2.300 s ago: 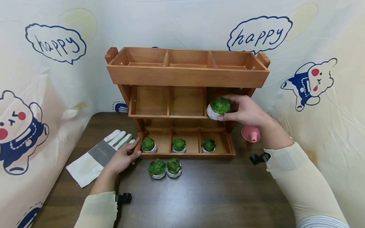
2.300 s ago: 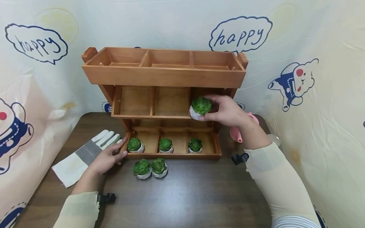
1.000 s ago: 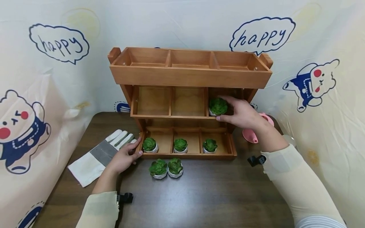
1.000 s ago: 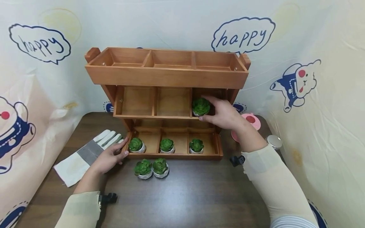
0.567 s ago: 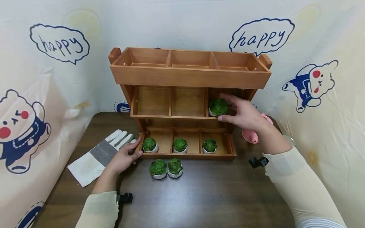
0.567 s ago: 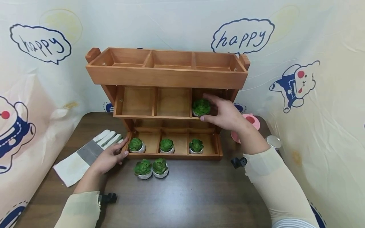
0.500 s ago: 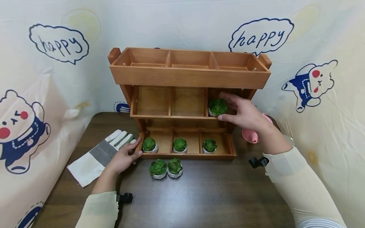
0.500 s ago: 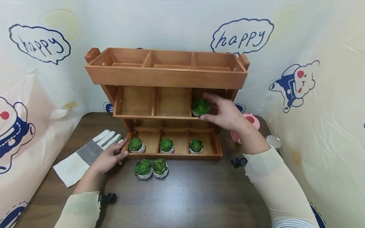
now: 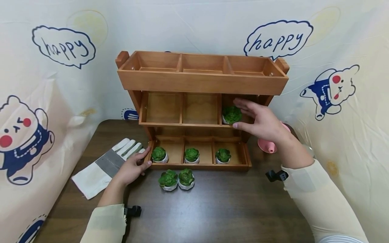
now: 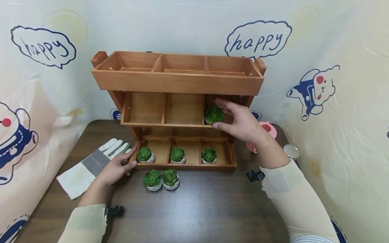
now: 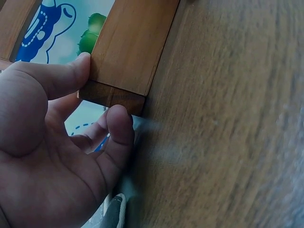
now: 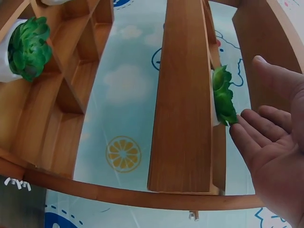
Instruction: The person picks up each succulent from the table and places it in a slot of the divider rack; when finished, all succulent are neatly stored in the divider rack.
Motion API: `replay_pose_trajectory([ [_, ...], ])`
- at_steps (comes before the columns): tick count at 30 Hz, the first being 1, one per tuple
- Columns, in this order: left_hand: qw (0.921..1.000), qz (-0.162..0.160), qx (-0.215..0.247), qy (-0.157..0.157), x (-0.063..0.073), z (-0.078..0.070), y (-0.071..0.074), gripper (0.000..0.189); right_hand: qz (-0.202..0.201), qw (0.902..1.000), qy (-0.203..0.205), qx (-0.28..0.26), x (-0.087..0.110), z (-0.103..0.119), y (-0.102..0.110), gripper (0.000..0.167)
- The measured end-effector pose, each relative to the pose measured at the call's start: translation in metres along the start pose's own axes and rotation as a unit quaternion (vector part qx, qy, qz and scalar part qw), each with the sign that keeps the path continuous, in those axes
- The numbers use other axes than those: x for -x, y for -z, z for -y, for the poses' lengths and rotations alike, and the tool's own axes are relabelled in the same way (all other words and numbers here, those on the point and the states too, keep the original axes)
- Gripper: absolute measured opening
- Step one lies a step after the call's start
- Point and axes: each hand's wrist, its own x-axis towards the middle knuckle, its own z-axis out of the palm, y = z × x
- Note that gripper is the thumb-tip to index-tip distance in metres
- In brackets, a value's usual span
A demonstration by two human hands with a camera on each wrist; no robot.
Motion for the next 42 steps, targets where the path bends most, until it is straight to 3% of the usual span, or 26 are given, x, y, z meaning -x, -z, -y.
replay_pose_trajectory([
  [13, 1.0000, -0.002, -0.001, -0.002, 0.001, -0.001, -0.001, 0.069, 0.000, 0.9984, 0.001, -0.057, 0.011, 0.003, -0.002, 0.072],
  [27, 1.0000, -0.002, 0.002, 0.006, -0.001, -0.002, -0.001, 0.069, 0.046, 0.9932, 0.014, -0.106, 0.019, -0.001, -0.018, 0.067],
  [42, 1.0000, -0.003, 0.001, 0.006, 0.001, -0.003, -0.001, 0.069, 0.100, 0.9850, 0.050, -0.131, 0.024, -0.005, -0.051, 0.058],
])
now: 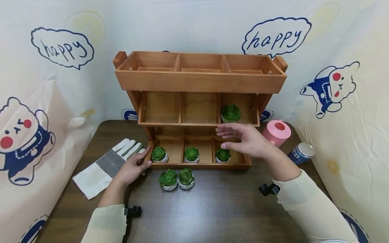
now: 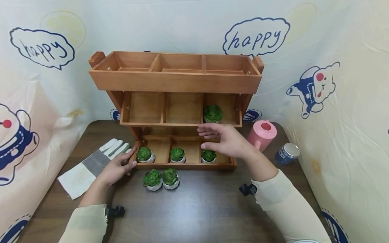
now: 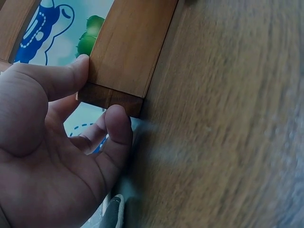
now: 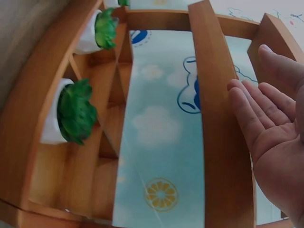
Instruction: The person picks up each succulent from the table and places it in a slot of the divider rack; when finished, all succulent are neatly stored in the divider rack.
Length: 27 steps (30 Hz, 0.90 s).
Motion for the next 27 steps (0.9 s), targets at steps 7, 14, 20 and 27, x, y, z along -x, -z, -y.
replay_pose_trajectory([
  [7, 1.0000, -0.001, -0.003, -0.002, -0.001, 0.000, 0.000, 0.070, 0.005, 1.0000, -0.005, -0.006, -0.004, -0.010, -0.020, 0.057],
  [14, 1.0000, 0.000, -0.008, 0.002, 0.000, 0.000, -0.001, 0.070, 0.013, 0.9999, 0.002, -0.005, -0.007, -0.020, -0.037, 0.055],
  [20, 0.9999, -0.001, -0.011, 0.003, 0.000, 0.002, 0.000, 0.071, 0.021, 0.9995, -0.006, -0.022, -0.007, -0.027, -0.049, 0.055],
  [27, 0.9999, -0.003, -0.010, 0.004, 0.000, 0.002, 0.000, 0.070, 0.025, 0.9989, -0.013, -0.037, -0.006, -0.034, -0.064, 0.055],
])
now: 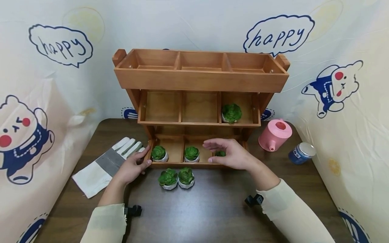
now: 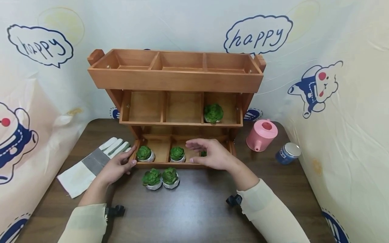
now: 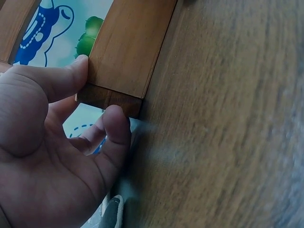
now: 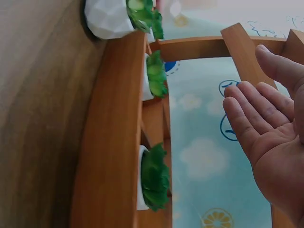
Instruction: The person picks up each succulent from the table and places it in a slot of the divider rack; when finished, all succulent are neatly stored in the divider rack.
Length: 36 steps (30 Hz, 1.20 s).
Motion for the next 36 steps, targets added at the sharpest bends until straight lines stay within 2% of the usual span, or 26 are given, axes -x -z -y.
replay_pose_trajectory([
  [7, 1.0000, -0.001, 0.003, 0.003, 0.000, -0.001, -0.001, 0.070, 0.032, 0.9995, 0.003, -0.008, 0.001, -0.008, -0.018, 0.057],
  [18, 0.9999, -0.003, 0.010, 0.002, 0.000, -0.002, 0.000, 0.070, 0.105, 0.9933, -0.049, -0.003, -0.003, -0.018, -0.044, 0.064],
  [25, 1.0000, -0.001, 0.008, 0.004, 0.001, -0.002, 0.000, 0.070, 0.144, 0.9875, -0.065, -0.007, -0.005, -0.024, -0.057, 0.068],
  [36, 1.0000, 0.000, 0.008, 0.002, 0.000, 0.000, 0.000, 0.070, 0.147, 0.9856, -0.064, 0.054, -0.008, -0.036, -0.075, 0.082],
])
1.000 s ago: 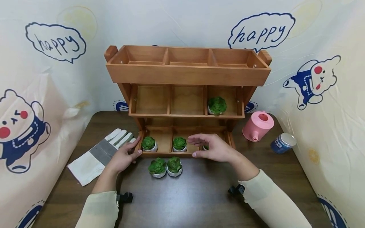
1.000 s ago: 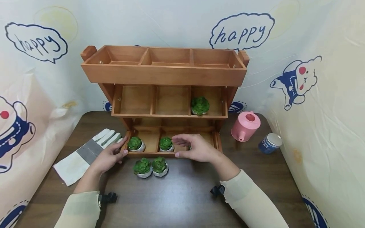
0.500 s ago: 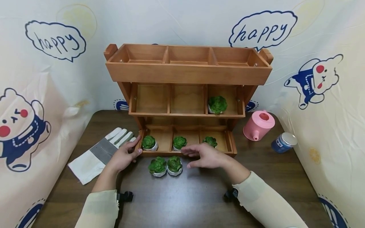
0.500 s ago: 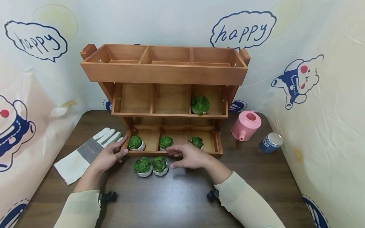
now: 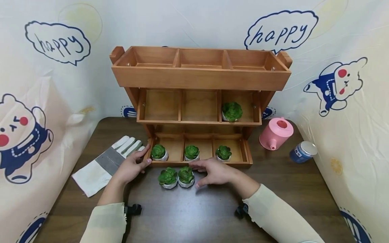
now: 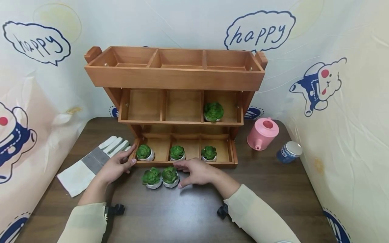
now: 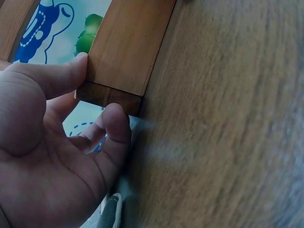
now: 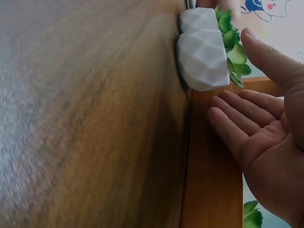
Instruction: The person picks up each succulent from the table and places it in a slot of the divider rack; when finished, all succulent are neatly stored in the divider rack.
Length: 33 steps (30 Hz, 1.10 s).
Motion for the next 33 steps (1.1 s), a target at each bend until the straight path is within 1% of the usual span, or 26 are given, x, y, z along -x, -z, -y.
replay_pose_trajectory([
  [3, 1.0000, -0.001, -0.001, 0.002, 0.000, 0.000, 0.000, 0.070, -0.002, 1.0000, -0.006, 0.005, -0.003, 0.000, -0.003, 0.086],
  [8, 1.0000, -0.001, 0.001, -0.001, -0.001, 0.001, 0.000, 0.070, -0.007, 0.9997, -0.004, 0.022, -0.007, 0.000, -0.008, 0.091],
  [16, 0.9999, -0.004, 0.010, -0.010, -0.001, 0.003, 0.000, 0.069, -0.014, 0.9982, -0.009, 0.057, -0.014, 0.001, -0.014, 0.090],
  [22, 0.9999, -0.001, 0.011, -0.006, -0.001, 0.003, 0.000, 0.069, -0.027, 0.9956, -0.010, 0.089, -0.019, 0.001, -0.019, 0.083],
  [30, 1.0000, 0.001, 0.009, 0.000, -0.001, 0.001, 0.000, 0.069, -0.035, 0.9970, -0.012, 0.068, -0.021, -0.002, -0.022, 0.070],
  [33, 0.9999, 0.000, 0.011, 0.001, -0.001, 0.001, 0.000, 0.069, -0.036, 0.9968, -0.009, 0.070, -0.019, -0.004, -0.022, 0.068],
])
